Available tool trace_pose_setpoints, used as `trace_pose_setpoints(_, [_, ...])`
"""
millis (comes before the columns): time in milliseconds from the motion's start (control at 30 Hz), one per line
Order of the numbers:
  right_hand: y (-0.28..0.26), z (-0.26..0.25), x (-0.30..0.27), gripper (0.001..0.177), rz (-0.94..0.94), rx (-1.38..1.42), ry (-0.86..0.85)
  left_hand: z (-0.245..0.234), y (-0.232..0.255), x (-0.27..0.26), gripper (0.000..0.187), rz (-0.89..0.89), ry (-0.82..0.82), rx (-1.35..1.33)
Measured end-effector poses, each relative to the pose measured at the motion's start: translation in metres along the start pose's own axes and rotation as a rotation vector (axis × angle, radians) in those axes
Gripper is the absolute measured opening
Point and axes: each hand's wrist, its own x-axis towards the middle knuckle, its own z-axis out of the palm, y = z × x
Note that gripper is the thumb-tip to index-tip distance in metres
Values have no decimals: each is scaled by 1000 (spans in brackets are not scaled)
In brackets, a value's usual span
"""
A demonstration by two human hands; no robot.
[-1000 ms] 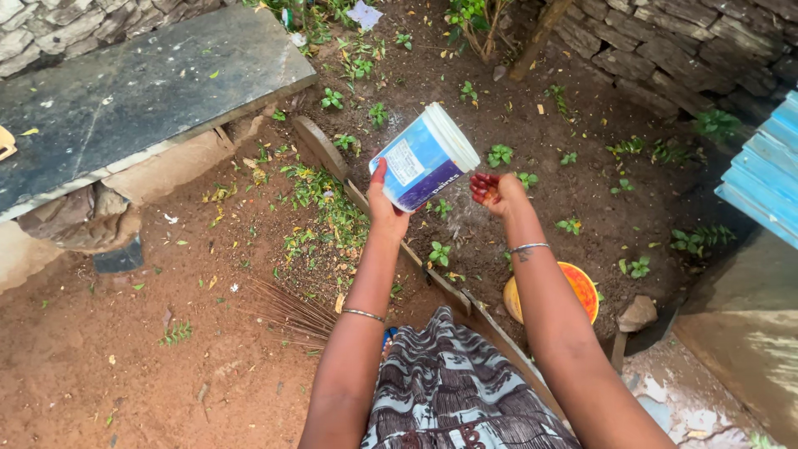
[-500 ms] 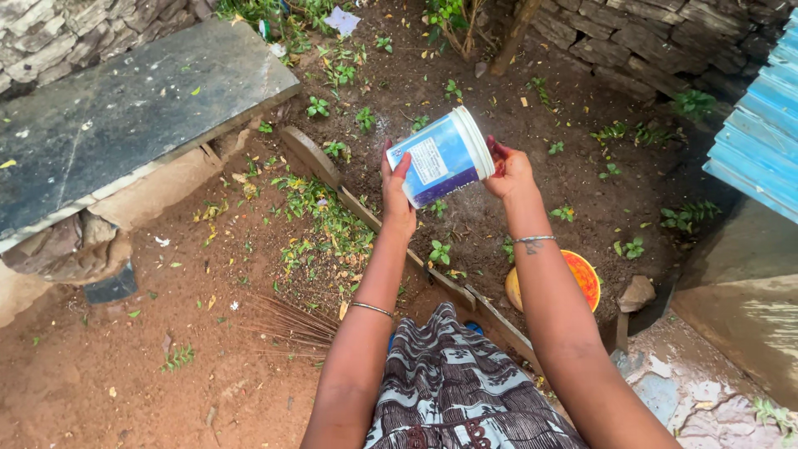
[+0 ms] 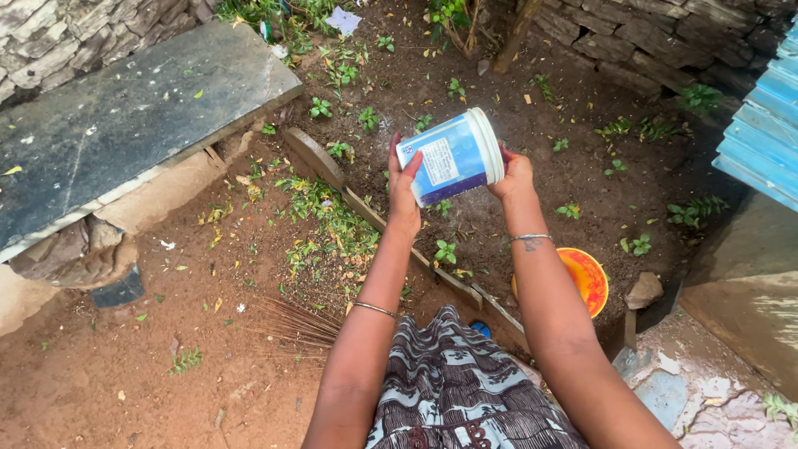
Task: The person uses a plastic container to pour water onto a red substance in their hand and flicks the resulting liquid onto the soil around small plants.
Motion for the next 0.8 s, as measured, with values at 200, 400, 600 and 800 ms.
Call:
trace_pose_setpoints(200, [1,-5,-2,34,69,12,32,-4,-1,1,81,-85,-9,-109])
trace_pose_setpoints(400, [11,-21,-10,45,95,0,133,-9,-3,7,79,-107,-19,-184])
trace_pose_setpoints(600, [23,-37,-15,28,128,-281,266,-14,-3,8,76,-124,-37,-254])
trace_pose_setpoints(800, [28,-46,-21,32,82,-285,440,-17,-3,6,74,-191,10,-241])
